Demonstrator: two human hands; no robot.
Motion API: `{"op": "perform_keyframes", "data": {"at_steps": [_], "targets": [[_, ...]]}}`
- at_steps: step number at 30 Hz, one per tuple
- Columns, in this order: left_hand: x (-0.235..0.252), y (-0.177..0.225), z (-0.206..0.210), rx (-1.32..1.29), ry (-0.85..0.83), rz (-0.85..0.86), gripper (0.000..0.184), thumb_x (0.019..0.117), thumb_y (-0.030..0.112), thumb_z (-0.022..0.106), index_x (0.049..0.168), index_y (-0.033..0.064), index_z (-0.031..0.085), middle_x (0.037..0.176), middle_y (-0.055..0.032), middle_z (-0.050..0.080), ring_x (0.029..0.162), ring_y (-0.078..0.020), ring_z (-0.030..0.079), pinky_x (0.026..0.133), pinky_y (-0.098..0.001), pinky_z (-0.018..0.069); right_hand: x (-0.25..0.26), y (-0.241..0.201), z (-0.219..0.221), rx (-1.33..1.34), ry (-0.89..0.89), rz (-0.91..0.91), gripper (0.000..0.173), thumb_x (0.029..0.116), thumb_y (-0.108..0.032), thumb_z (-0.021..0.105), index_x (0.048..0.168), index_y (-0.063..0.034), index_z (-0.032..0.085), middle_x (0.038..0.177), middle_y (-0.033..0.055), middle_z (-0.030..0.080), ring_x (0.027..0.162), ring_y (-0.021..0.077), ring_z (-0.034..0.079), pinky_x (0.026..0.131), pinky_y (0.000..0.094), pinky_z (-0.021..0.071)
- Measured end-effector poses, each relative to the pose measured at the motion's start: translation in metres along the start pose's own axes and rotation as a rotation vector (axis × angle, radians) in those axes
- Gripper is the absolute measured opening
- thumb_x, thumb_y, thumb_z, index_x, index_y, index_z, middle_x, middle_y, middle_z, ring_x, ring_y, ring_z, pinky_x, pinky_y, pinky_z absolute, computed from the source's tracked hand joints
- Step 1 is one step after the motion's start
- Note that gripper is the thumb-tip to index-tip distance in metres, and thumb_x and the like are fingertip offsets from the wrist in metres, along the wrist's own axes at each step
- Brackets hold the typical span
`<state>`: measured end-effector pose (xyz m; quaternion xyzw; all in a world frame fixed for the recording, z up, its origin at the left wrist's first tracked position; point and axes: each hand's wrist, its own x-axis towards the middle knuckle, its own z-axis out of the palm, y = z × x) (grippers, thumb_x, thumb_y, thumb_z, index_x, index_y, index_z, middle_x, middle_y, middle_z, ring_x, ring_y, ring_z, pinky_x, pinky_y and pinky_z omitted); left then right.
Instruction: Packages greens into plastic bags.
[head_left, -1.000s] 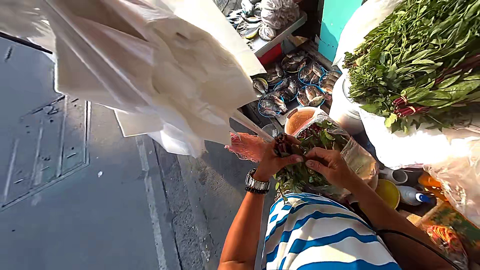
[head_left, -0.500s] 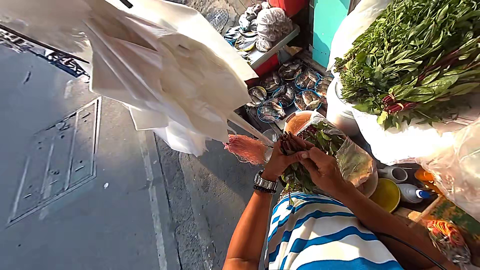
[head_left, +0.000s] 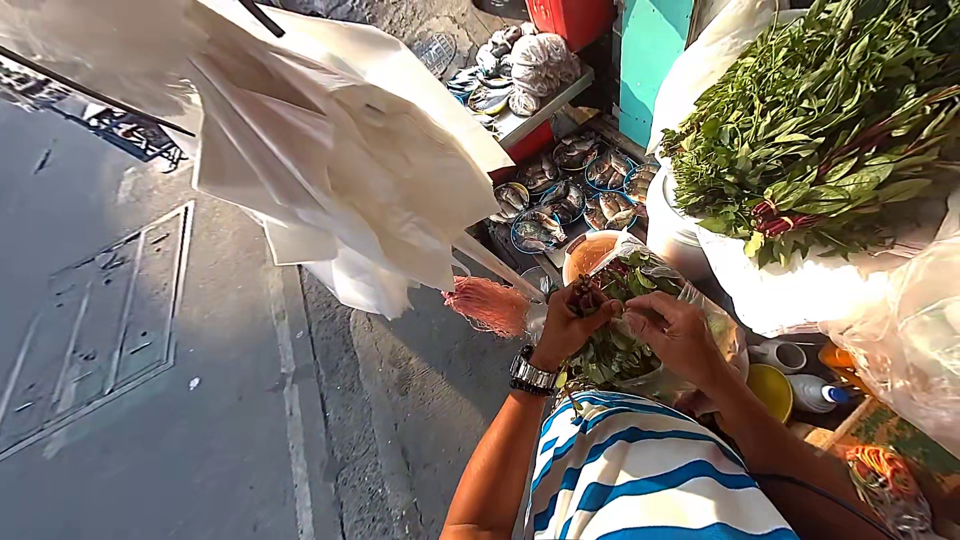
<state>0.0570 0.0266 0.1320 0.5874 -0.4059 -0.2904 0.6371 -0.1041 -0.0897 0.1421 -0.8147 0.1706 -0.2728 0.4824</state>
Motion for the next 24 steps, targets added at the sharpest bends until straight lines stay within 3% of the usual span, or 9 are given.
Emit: {"op": "perform_keyframes", "data": {"at_steps": [4, 7, 14, 21, 24], "targets": [[-0.001, 0.002, 0.008, 0.191, -0.044, -0.011, 0.016, 0.085, 0.007, 0.077, 0.097, 0.0021, 0.067, 0.08, 0.0044, 0.068, 0.074, -0.0001, 0.065, 0.073, -0.0212, 0.0568, 0.012, 0.003, -0.005, 0.01, 0.041, -0.107, 0.024, 0.0982, -0.017, 0.065, 0.109, 0.0023, 0.075, 0.098, 0.0119, 0.071, 0.079, 0.0077, 0.068, 0.072, 0.0202, 0.0583], [0.0, 0.002, 0.014, 0.182, -0.06, -0.018, 0.027, 0.0781, 0.002, 0.079, 0.103, -0.0013, 0.067, 0.088, 0.0024, 0.072, 0.081, 0.0002, 0.068, 0.08, -0.0213, 0.0584, 0.017, 0.002, 0.003, -0.019, 0.042, -0.191, 0.021, 0.0959, -0.012, 0.065, 0.106, 0.0033, 0.075, 0.098, 0.0138, 0.072, 0.085, 0.0114, 0.069, 0.077, 0.0214, 0.0585], [-0.004, 0.004, 0.01, 0.15, -0.097, -0.045, 0.04, 0.0743, 0.006, 0.085, 0.109, -0.0011, 0.066, 0.093, 0.0046, 0.072, 0.087, 0.0022, 0.067, 0.084, -0.0196, 0.0569, 0.017, -0.006, 0.004, -0.01, 0.008, -0.193, 0.018, 0.0897, -0.011, 0.067, 0.099, 0.0037, 0.074, 0.091, 0.0128, 0.072, 0.076, 0.0078, 0.068, 0.071, 0.0175, 0.0565], [-0.007, 0.008, 0.009, 0.064, -0.139, -0.082, 0.047, 0.0726, 0.002, 0.085, 0.115, -0.0025, 0.065, 0.099, 0.0034, 0.073, 0.093, 0.0002, 0.068, 0.089, -0.0211, 0.0573, 0.017, -0.009, 0.005, 0.136, 0.02, -0.119, 0.017, 0.0898, -0.012, 0.067, 0.096, 0.0029, 0.073, 0.09, 0.0082, 0.072, 0.074, 0.0014, 0.065, 0.068, 0.0156, 0.0563], [-0.007, 0.01, 0.01, 0.055, -0.2, -0.109, 0.045, 0.0731, -0.001, 0.084, 0.114, -0.0017, 0.065, 0.099, 0.0032, 0.073, 0.093, -0.0001, 0.068, 0.089, -0.0216, 0.0574, 0.016, -0.009, 0.004, 0.199, -0.012, -0.069, 0.016, 0.091, -0.01, 0.068, 0.097, 0.0032, 0.071, 0.089, 0.0063, 0.071, 0.068, 0.0009, 0.064, 0.062, 0.0163, 0.0565]]}}
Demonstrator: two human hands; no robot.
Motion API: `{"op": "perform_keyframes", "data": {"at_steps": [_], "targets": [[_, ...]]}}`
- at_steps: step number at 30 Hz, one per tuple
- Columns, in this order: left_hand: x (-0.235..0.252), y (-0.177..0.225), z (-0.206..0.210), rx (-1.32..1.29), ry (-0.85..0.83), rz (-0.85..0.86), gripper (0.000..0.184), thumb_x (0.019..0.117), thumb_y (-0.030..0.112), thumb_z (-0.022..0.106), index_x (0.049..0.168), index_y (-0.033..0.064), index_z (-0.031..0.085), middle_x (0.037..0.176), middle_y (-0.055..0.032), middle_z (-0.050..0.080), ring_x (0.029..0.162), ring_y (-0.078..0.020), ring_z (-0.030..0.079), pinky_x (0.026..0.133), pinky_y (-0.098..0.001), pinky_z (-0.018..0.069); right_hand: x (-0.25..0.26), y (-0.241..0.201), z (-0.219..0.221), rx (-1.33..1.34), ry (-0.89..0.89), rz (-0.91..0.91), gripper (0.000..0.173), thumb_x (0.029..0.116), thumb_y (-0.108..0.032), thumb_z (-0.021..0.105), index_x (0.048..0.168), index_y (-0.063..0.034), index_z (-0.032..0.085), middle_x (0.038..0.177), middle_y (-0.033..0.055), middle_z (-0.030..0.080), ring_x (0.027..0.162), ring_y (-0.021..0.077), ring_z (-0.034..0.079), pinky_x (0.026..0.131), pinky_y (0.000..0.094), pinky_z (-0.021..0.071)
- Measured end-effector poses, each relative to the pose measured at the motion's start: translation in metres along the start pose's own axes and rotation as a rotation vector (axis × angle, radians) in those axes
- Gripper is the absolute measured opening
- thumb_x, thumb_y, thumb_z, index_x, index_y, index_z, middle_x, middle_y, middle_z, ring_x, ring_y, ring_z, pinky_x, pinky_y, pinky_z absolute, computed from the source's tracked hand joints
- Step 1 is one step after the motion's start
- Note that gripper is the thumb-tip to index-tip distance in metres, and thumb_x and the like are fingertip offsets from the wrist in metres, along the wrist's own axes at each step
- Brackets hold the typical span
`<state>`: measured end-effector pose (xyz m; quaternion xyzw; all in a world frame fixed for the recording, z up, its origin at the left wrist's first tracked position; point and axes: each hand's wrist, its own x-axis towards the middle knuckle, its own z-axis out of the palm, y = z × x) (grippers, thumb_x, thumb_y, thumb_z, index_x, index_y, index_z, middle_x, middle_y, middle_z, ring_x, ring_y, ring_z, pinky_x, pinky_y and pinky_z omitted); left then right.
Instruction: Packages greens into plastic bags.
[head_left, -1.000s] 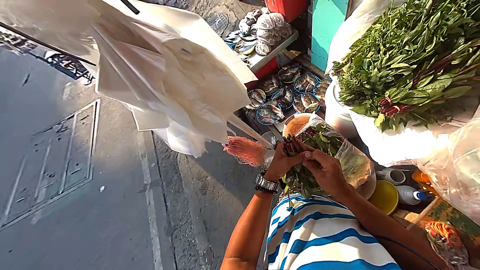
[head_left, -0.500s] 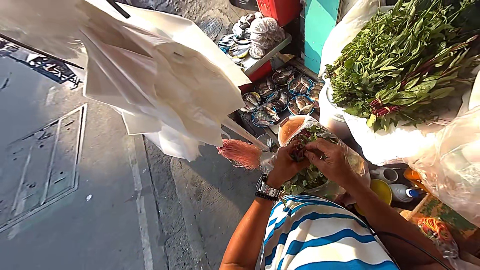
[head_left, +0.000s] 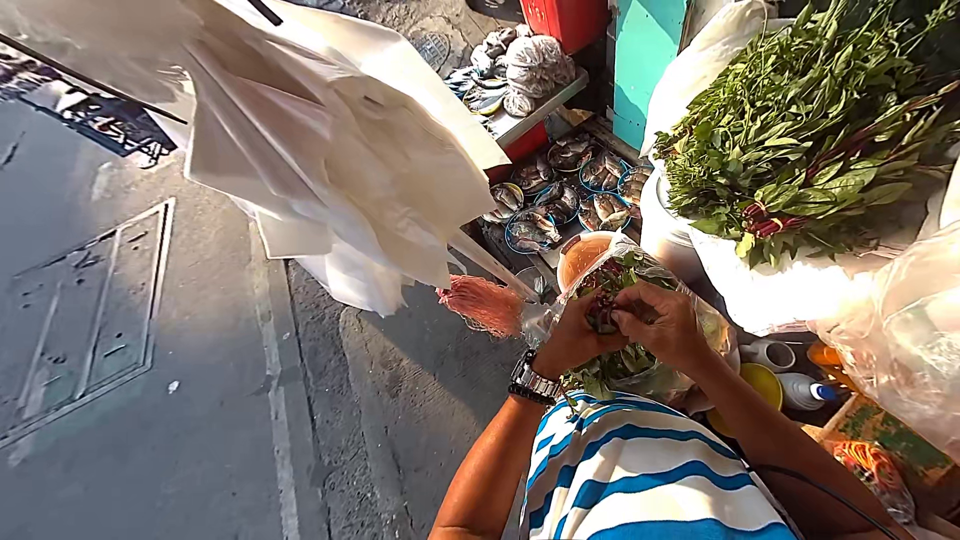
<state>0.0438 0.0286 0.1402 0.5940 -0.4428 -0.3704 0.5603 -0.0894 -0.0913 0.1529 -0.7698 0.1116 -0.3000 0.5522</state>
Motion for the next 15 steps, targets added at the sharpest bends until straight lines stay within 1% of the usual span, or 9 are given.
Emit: {"op": "perform_keyframes", "data": {"at_steps": [2, 4, 5, 7, 8, 10, 12, 14, 15], "targets": [[-0.001, -0.001, 0.001, -0.01, 0.003, 0.014, 0.039, 0.0749, -0.004, 0.08, 0.112, -0.0018, 0.066, 0.098, 0.003, 0.073, 0.092, -0.0001, 0.068, 0.088, -0.0214, 0.0575, -0.001, -0.002, -0.003, 0.042, -0.038, 0.057, 0.015, 0.0925, -0.01, 0.069, 0.099, 0.0036, 0.071, 0.088, 0.0057, 0.071, 0.066, 0.0015, 0.065, 0.062, 0.0172, 0.0583], [0.0, -0.005, 0.001, 0.018, 0.015, 0.031, 0.034, 0.0792, -0.002, 0.078, 0.111, -0.0025, 0.066, 0.097, 0.0026, 0.072, 0.091, 0.0006, 0.068, 0.087, -0.0208, 0.0573, 0.0, -0.004, -0.011, 0.069, -0.128, 0.141, 0.018, 0.0968, -0.012, 0.066, 0.105, 0.0041, 0.07, 0.093, 0.0069, 0.072, 0.072, 0.0047, 0.069, 0.068, 0.0201, 0.0612], [0.0, -0.007, -0.001, 0.052, 0.021, 0.031, 0.032, 0.0815, 0.0, 0.077, 0.112, -0.0031, 0.066, 0.096, 0.0019, 0.073, 0.09, 0.0009, 0.068, 0.086, -0.0206, 0.0574, 0.002, -0.003, -0.017, 0.08, -0.19, 0.192, 0.022, 0.0997, -0.012, 0.061, 0.114, 0.0043, 0.068, 0.101, 0.0088, 0.072, 0.08, 0.0079, 0.072, 0.074, 0.0231, 0.0624], [0.002, -0.013, -0.006, 0.168, 0.043, -0.002, 0.03, 0.0855, 0.008, 0.076, 0.111, -0.0028, 0.066, 0.091, 0.0011, 0.071, 0.084, 0.0008, 0.067, 0.081, -0.02, 0.0568, 0.005, 0.0, -0.034, 0.101, -0.298, 0.274, 0.036, 0.1022, -0.007, 0.043, 0.132, 0.0025, 0.061, 0.124, 0.0122, 0.07, 0.097, 0.015, 0.074, 0.084, 0.0306, 0.0633], [0.002, -0.017, -0.01, 0.249, 0.052, -0.026, 0.03, 0.0864, 0.014, 0.076, 0.11, -0.0017, 0.066, 0.089, 0.0004, 0.07, 0.08, -0.0001, 0.066, 0.078, -0.0212, 0.0561, 0.006, 0.001, -0.042, 0.098, -0.313, 0.298, 0.041, 0.1018, -0.005, 0.036, 0.136, 0.0012, 0.059, 0.132, 0.0118, 0.068, 0.1, 0.0165, 0.075, 0.085, 0.0325, 0.0639], [0.003, -0.021, -0.015, 0.398, 0.062, -0.071, 0.029, 0.0884, 0.021, 0.076, 0.109, 0.0015, 0.068, 0.085, -0.0031, 0.07, 0.076, -0.0071, 0.066, 0.074, -0.0295, 0.0562, 0.005, 0.0, -0.051, 0.064, -0.282, 0.298, 0.043, 0.1025, -0.001, 0.032, 0.136, -0.0015, 0.059, 0.135, 0.0089, 0.067, 0.091, 0.016, 0.077, 0.075, 0.032, 0.0666], [0.004, -0.015, -0.016, 0.557, 0.04, -0.126, 0.032, 0.0899, 0.024, 0.074, 0.111, 0.0004, 0.067, 0.085, -0.0108, 0.07, 0.078, -0.0208, 0.068, 0.075, -0.0437, 0.0556, 0.002, -0.003, -0.052, -0.019, -0.243, 0.21, 0.039, 0.1034, 0.0, 0.037, 0.135, -0.0046, 0.06, 0.133, 0.0059, 0.069, 0.075, 0.0109, 0.076, 0.059, 0.0272, 0.0646], [0.007, -0.001, -0.013, 0.727, -0.007, -0.179, 0.034, 0.0917, 0.025, 0.069, 0.113, -0.0014, 0.066, 0.087, -0.0174, 0.07, 0.085, -0.0333, 0.07, 0.078, -0.0544, 0.0535, 0.0, -0.005, -0.05, -0.144, -0.255, 0.058, 0.035, 0.1024, -0.005, 0.052, 0.137, -0.0054, 0.059, 0.131, 0.0082, 0.069, 0.07, 0.0081, 0.071, 0.057, 0.0242, 0.0603], [0.008, 0.004, -0.01, 0.805, -0.029, -0.194, 0.033, 0.0923, 0.025, 0.067, 0.111, -0.0019, 0.066, 0.087, -0.0194, 0.07, 0.086, -0.0375, 0.07, 0.078, -0.0574, 0.0526, 0.0, -0.006, -0.049, -0.235, -0.279, -0.028, 0.039, 0.1, -0.008, 0.059, 0.138, -0.0061, 0.058, 0.131, 0.01, 0.069, 0.072, 0.0113, 0.07, 0.061, 0.0276, 0.0595]]}}
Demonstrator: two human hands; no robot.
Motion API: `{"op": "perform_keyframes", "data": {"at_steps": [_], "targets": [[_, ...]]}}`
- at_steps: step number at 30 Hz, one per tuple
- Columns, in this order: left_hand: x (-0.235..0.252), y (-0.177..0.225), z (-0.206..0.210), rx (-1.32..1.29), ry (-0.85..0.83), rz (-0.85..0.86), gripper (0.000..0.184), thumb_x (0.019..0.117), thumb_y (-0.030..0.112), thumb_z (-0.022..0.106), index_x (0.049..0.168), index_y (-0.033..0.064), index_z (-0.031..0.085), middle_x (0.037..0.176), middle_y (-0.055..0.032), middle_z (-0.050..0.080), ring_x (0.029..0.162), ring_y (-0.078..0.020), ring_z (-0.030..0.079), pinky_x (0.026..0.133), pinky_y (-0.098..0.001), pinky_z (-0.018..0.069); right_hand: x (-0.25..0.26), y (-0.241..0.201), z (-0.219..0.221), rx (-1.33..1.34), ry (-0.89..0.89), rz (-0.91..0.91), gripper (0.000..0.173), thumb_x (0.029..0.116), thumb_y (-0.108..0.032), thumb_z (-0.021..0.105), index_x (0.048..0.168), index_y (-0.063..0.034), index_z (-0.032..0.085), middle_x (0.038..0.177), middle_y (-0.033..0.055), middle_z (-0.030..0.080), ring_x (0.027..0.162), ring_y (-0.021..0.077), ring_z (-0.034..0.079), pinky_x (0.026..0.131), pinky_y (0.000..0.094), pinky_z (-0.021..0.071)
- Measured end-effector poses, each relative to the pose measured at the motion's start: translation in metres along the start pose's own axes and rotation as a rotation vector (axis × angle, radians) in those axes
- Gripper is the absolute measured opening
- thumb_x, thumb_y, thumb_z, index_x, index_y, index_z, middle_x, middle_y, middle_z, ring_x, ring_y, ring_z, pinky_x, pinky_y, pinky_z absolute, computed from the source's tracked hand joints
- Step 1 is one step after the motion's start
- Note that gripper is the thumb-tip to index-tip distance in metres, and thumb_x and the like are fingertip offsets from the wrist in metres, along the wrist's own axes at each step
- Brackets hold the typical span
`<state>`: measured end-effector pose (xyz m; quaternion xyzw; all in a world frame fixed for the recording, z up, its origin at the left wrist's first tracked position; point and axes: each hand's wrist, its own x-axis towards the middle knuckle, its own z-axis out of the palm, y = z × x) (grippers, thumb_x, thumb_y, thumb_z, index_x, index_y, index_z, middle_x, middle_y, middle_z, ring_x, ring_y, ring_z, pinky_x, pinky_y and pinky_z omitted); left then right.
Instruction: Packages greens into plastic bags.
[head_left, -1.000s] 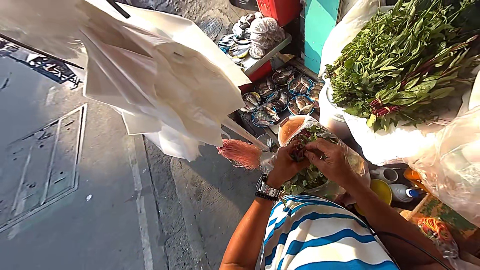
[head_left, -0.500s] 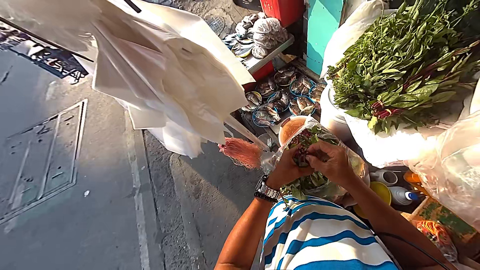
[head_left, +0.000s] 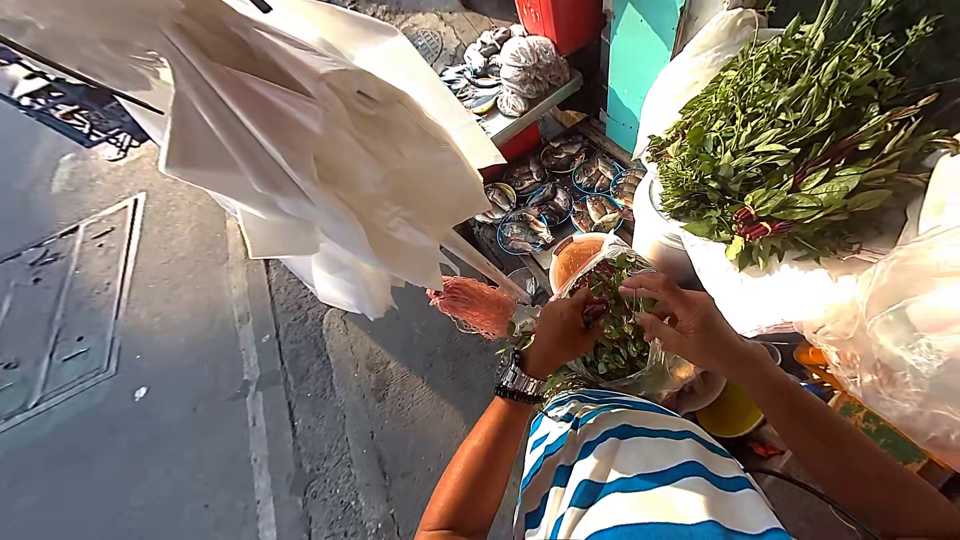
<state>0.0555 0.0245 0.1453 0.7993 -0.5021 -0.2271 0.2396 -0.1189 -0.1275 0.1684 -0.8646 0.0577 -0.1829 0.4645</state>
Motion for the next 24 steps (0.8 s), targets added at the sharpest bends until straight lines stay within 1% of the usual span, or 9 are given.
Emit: {"op": "perform_keyframes", "data": {"at_steps": [1, 4, 7, 10, 14, 17, 20, 22, 24], "targets": [[0.001, 0.005, -0.001, 0.07, -0.018, -0.003, 0.032, 0.0923, 0.024, 0.067, 0.11, -0.0017, 0.066, 0.087, -0.0203, 0.07, 0.087, -0.0399, 0.07, 0.077, -0.0589, 0.0525, 0.002, -0.003, 0.0, -0.109, -0.02, -0.071, 0.044, 0.0976, -0.012, 0.064, 0.14, -0.0085, 0.057, 0.131, 0.0103, 0.07, 0.073, 0.0155, 0.071, 0.063, 0.0327, 0.0593], [0.004, 0.018, -0.002, 0.215, -0.097, -0.011, 0.03, 0.0895, 0.02, 0.068, 0.11, -0.0008, 0.067, 0.091, -0.0208, 0.07, 0.091, -0.0418, 0.07, 0.076, -0.0604, 0.0514, 0.012, -0.017, 0.001, -0.363, -0.071, -0.253, 0.059, 0.0875, -0.015, 0.074, 0.144, -0.0165, 0.058, 0.123, 0.0105, 0.071, 0.061, 0.0214, 0.067, 0.05, 0.0396, 0.0539], [0.006, 0.028, -0.002, 0.321, -0.193, 0.0, 0.028, 0.0855, 0.017, 0.068, 0.105, -0.0016, 0.067, 0.096, -0.0219, 0.07, 0.095, -0.042, 0.068, 0.078, -0.0602, 0.0502, 0.024, -0.02, 0.003, -0.49, -0.16, -0.28, 0.072, 0.0797, -0.015, 0.078, 0.147, -0.0232, 0.055, 0.117, 0.0106, 0.07, 0.062, 0.0268, 0.066, 0.047, 0.0441, 0.0516], [0.004, 0.041, -0.009, 0.331, -0.232, 0.0, 0.033, 0.088, 0.018, 0.068, 0.112, -0.003, 0.062, 0.096, -0.022, 0.069, 0.095, -0.0413, 0.068, 0.078, -0.0582, 0.0507, 0.033, -0.008, -0.002, -0.401, -0.23, -0.155, 0.083, 0.0775, -0.022, 0.084, 0.152, -0.0232, 0.047, 0.117, 0.0116, 0.069, 0.065, 0.0279, 0.067, 0.053, 0.0493, 0.0541], [-0.001, 0.033, -0.01, 0.226, -0.017, 0.117, 0.033, 0.0802, 0.015, 0.074, 0.106, -0.0031, 0.063, 0.085, -0.02, 0.069, 0.083, -0.0402, 0.07, 0.07, -0.0564, 0.0526, 0.033, 0.02, 0.0, -0.039, -0.241, 0.058, 0.097, 0.0789, -0.033, 0.086, 0.157, -0.0152, 0.033, 0.118, 0.01, 0.068, 0.072, 0.0189, 0.067, 0.067, 0.0412, 0.0588], [0.001, 0.027, -0.011, 0.153, 0.116, 0.134, 0.029, 0.081, 0.015, 0.074, 0.101, -0.0044, 0.065, 0.081, -0.02, 0.069, 0.078, -0.0404, 0.07, 0.068, -0.0569, 0.0525, 0.019, 0.031, 0.018, 0.337, -0.161, 0.31, 0.077, 0.0929, -0.027, 0.076, 0.153, -0.0074, 0.032, 0.109, 0.0105, 0.067, 0.074, 0.0163, 0.072, 0.065, 0.0328, 0.0633], [0.013, 0.024, -0.017, 0.192, 0.119, 0.023, 0.031, 0.0857, 0.017, 0.073, 0.107, -0.0037, 0.065, 0.084, -0.0202, 0.07, 0.081, -0.0405, 0.07, 0.071, -0.0574, 0.0524, -0.01, 0.028, 0.048, 0.547, 0.0, 0.407, 0.03, 0.1056, -0.021, 0.054, 0.127, 0.0001, 0.05, 0.094, 0.0059, 0.065, 0.066, 0.0124, 0.069, 0.058, 0.0294, 0.062], [0.023, 0.024, -0.02, 0.271, 0.028, -0.08, 0.041, 0.088, 0.016, 0.073, 0.123, 0.0001, 0.058, 0.087, -0.0201, 0.07, 0.086, -0.0417, 0.07, 0.075, -0.0583, 0.0524, -0.03, 0.019, 0.068, 0.453, 0.119, 0.289, 0.024, 0.1065, -0.014, 0.049, 0.116, 0.0044, 0.061, 0.092, 0.0052, 0.066, 0.07, 0.0065, 0.064, 0.065, 0.0235, 0.0581], [0.031, 0.028, -0.013, 0.332, -0.062, -0.12, 0.051, 0.0882, 0.013, 0.073, 0.134, 0.0021, 0.052, 0.09, -0.0213, 0.07, 0.089, -0.0438, 0.069, 0.076, -0.0598, 0.0517, -0.041, 0.003, 0.074, 0.159, 0.146, 0.18, 0.025, 0.1034, -0.009, 0.05, 0.114, 0.0033, 0.07, 0.099, 0.0092, 0.072, 0.079, 0.0104, 0.067, 0.079, 0.0297, 0.058]]}}
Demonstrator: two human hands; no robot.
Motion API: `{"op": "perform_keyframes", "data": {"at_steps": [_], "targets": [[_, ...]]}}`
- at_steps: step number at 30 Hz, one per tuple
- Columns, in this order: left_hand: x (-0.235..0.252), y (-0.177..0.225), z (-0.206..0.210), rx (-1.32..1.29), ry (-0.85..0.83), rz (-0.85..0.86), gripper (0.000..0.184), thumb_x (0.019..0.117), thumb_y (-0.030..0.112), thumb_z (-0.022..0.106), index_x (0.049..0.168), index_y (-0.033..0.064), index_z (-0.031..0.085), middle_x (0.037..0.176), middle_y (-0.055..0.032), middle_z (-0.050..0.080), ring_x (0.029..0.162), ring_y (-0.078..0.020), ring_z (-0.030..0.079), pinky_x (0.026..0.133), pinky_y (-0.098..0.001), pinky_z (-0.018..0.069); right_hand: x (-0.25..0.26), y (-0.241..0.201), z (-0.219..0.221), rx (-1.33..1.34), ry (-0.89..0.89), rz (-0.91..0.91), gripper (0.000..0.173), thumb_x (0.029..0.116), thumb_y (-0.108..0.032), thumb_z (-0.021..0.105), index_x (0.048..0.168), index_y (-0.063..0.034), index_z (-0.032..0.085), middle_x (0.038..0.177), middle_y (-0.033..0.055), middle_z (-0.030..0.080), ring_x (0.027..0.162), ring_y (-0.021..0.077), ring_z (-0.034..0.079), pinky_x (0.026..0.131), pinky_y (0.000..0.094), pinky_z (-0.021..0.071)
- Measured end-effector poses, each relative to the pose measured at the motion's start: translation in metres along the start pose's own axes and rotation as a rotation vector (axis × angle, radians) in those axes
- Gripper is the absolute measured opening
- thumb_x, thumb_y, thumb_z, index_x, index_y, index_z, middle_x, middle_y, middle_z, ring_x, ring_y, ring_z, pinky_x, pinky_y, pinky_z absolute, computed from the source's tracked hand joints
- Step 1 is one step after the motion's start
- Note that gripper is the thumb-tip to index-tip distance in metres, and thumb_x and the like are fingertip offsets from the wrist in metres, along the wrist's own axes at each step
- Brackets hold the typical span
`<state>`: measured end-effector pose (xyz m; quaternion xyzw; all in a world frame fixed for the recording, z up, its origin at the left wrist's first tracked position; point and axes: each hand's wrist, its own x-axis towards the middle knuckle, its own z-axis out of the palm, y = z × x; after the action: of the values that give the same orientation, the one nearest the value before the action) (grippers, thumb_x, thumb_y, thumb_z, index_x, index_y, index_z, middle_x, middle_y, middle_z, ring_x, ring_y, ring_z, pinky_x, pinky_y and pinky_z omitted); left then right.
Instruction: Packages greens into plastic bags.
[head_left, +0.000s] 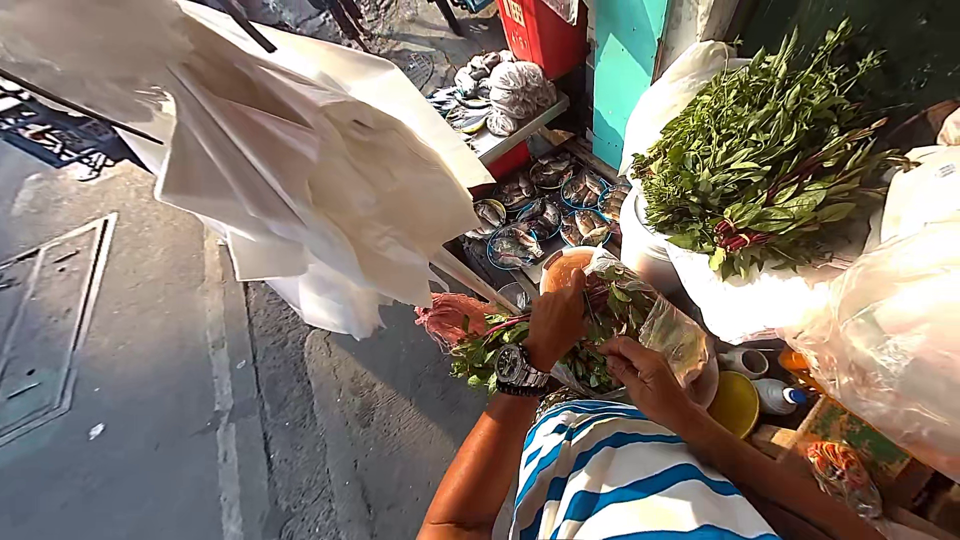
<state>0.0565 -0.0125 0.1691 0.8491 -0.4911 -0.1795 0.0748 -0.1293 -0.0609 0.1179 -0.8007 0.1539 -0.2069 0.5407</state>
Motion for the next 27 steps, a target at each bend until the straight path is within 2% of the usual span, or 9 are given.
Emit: {"op": "perform_keyframes", "data": {"at_steps": [2, 4, 7, 11, 13, 16, 20, 24, 27], "targets": [[0.005, 0.016, 0.008, 0.067, -0.091, 0.017, 0.056, 0.0914, 0.013, 0.069, 0.142, 0.0025, 0.048, 0.094, -0.0221, 0.07, 0.093, -0.0448, 0.069, 0.079, -0.0598, 0.0513, 0.0, -0.022, -0.006, -0.172, -0.021, -0.087, 0.023, 0.0983, -0.007, 0.054, 0.108, 0.0009, 0.074, 0.1, 0.0112, 0.075, 0.089, 0.0213, 0.07, 0.094, 0.0495, 0.0462], [0.006, 0.033, 0.018, 0.091, -0.139, 0.053, 0.046, 0.0983, 0.012, 0.058, 0.141, 0.0009, 0.048, 0.094, -0.0234, 0.07, 0.094, -0.0453, 0.069, 0.08, -0.0593, 0.0513, 0.013, -0.042, -0.022, -0.18, -0.097, -0.16, 0.023, 0.096, -0.006, 0.055, 0.104, 0.0008, 0.075, 0.098, 0.0122, 0.076, 0.09, 0.0227, 0.071, 0.097, 0.0489, 0.0447], [-0.014, 0.046, 0.035, -0.147, -0.058, 0.202, 0.027, 0.1005, 0.015, 0.059, 0.12, -0.0029, 0.064, 0.093, -0.026, 0.069, 0.091, -0.0436, 0.069, 0.08, -0.059, 0.0517, 0.04, -0.053, -0.049, 0.006, -0.343, -0.163, 0.026, 0.1006, -0.006, 0.052, 0.11, 0.0054, 0.074, 0.094, 0.0156, 0.073, 0.078, 0.0148, 0.066, 0.078, 0.0308, 0.0554], [-0.026, 0.059, 0.059, -0.399, -0.222, 0.491, 0.04, 0.0851, 0.027, 0.077, 0.111, -0.0022, 0.071, 0.107, -0.0198, 0.072, 0.105, -0.0317, 0.068, 0.094, -0.0534, 0.0517, 0.068, -0.041, -0.084, 0.381, -0.623, 0.095, 0.029, 0.1021, -0.001, 0.049, 0.12, 0.0017, 0.071, 0.07, -0.0025, 0.059, 0.053, -0.0025, 0.042, 0.049, 0.0144, 0.0346], [-0.029, 0.063, 0.06, -0.601, -0.33, 0.61, 0.038, 0.0786, 0.021, 0.082, 0.108, -0.0016, 0.073, 0.1, -0.0136, 0.075, 0.095, -0.0207, 0.071, 0.089, -0.0428, 0.0564, 0.072, -0.009, -0.091, 0.705, -0.642, 0.191, 0.033, 0.0984, -0.003, 0.049, 0.122, -0.0013, 0.072, 0.058, -0.0077, 0.052, 0.042, -0.0036, 0.038, 0.04, 0.0134, 0.0309], [-0.028, 0.052, 0.056, -0.787, -0.362, 0.68, 0.03, 0.0793, 0.019, 0.084, 0.099, -0.0013, 0.073, 0.09, -0.006, 0.075, 0.083, -0.0059, 0.07, 0.08, -0.0277, 0.0578, 0.062, 0.039, -0.087, 1.044, -0.577, 0.165, 0.034, 0.0981, -0.011, 0.054, 0.126, -0.0088, 0.072, 0.057, -0.0111, 0.05, 0.043, -0.0045, 0.039, 0.041, 0.0128, 0.0319], [-0.023, 0.036, 0.048, -0.794, -0.327, 0.601, 0.024, 0.0824, 0.018, 0.082, 0.094, -0.0008, 0.073, 0.082, -0.003, 0.072, 0.076, -0.0006, 0.066, 0.073, -0.0219, 0.0549, 0.035, 0.058, -0.077, 1.191, -0.34, 0.143, 0.033, 0.0989, -0.017, 0.055, 0.126, -0.0165, 0.074, 0.059, -0.0148, 0.052, 0.047, -0.0055, 0.042, 0.045, 0.0125, 0.0351], [-0.012, 0.029, 0.047, -0.663, -0.281, 0.527, 0.025, 0.0847, 0.019, 0.078, 0.099, -0.0009, 0.073, 0.084, -0.0072, 0.073, 0.076, -0.0081, 0.068, 0.073, -0.0304, 0.0557, 0.013, 0.037, -0.079, 0.934, -0.094, 0.209, 0.034, 0.0991, -0.011, 0.051, 0.124, -0.0088, 0.074, 0.058, -0.0124, 0.054, 0.043, -0.003, 0.043, 0.042, 0.0148, 0.0376], [-0.001, 0.027, 0.055, -0.547, -0.264, 0.491, 0.029, 0.0866, 0.023, 0.075, 0.103, -0.0014, 0.072, 0.085, -0.0124, 0.072, 0.078, -0.0205, 0.069, 0.075, -0.044, 0.0551, 0.005, 0.017, -0.079, 0.495, -0.002, 0.095, 0.033, 0.1016, -0.002, 0.048, 0.126, 0.0, 0.069, 0.086, -0.0041, 0.074, 0.053, -0.0031, 0.056, 0.052, 0.0154, 0.0516]]}}
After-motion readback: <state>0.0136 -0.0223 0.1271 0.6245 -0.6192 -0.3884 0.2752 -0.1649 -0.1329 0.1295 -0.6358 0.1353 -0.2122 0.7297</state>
